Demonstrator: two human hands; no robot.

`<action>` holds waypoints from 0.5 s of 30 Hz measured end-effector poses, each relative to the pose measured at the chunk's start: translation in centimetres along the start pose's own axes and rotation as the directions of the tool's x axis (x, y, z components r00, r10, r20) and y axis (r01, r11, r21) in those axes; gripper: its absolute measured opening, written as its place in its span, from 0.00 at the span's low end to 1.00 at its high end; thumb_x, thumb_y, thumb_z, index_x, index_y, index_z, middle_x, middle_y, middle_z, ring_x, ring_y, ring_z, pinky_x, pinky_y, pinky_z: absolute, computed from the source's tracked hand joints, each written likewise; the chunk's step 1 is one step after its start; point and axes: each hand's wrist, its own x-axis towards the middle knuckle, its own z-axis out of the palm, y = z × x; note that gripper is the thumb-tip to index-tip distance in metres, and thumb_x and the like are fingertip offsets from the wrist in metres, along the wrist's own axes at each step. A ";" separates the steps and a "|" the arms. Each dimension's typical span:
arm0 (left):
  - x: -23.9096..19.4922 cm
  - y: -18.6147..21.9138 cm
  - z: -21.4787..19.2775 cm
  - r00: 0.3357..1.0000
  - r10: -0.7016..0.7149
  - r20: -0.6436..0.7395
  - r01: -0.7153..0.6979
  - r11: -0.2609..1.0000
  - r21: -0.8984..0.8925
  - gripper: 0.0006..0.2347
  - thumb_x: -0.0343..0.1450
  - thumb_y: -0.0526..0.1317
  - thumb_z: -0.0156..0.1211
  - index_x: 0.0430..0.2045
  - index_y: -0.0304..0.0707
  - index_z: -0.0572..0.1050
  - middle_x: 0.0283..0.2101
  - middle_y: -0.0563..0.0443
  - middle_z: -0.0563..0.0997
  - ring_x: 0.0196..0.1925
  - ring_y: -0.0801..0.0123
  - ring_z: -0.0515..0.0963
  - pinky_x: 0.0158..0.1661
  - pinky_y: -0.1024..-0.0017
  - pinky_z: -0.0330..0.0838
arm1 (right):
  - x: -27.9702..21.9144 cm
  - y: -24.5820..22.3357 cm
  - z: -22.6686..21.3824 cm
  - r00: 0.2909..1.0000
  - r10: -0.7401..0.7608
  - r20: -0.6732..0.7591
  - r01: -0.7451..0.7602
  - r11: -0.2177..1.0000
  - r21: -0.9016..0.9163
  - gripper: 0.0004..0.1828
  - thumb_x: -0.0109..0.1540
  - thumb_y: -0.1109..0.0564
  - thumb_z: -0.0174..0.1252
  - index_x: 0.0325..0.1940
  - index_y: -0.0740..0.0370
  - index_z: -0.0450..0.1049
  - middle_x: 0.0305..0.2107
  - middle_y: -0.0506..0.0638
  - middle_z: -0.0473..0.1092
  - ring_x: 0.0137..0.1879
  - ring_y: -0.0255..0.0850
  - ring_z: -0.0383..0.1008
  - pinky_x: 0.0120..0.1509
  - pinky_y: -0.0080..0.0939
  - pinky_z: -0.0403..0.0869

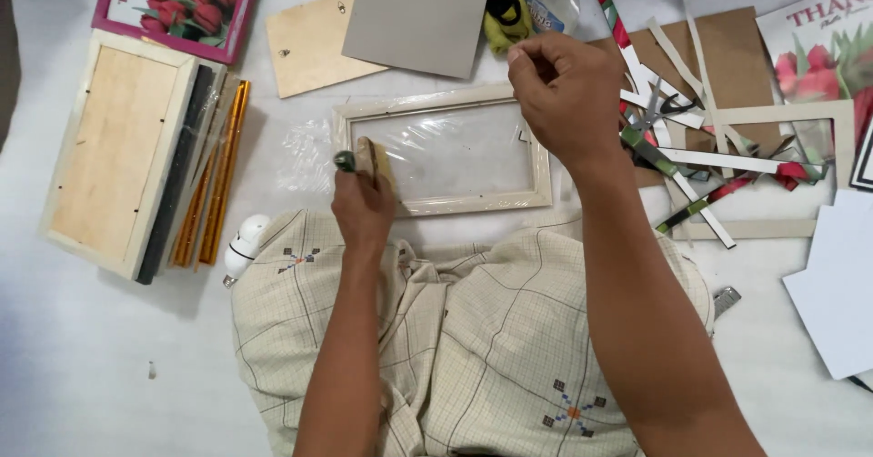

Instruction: Trimming a picture with scissors and assembling it into a wooden frame before applying a finish with a brush

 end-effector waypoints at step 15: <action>-2.9 12.5 5.7 0.826 -0.138 0.546 0.343 0.892 -0.295 0.10 0.72 0.41 0.58 0.40 0.33 0.75 0.31 0.47 0.81 0.28 0.65 0.80 0.31 0.68 0.75 | 0.1 0.5 -0.3 0.999 0.054 -0.009 -0.054 0.998 -0.015 0.06 0.66 0.65 0.61 0.39 0.72 0.82 0.20 0.48 0.74 0.22 0.32 0.66 0.28 0.31 0.65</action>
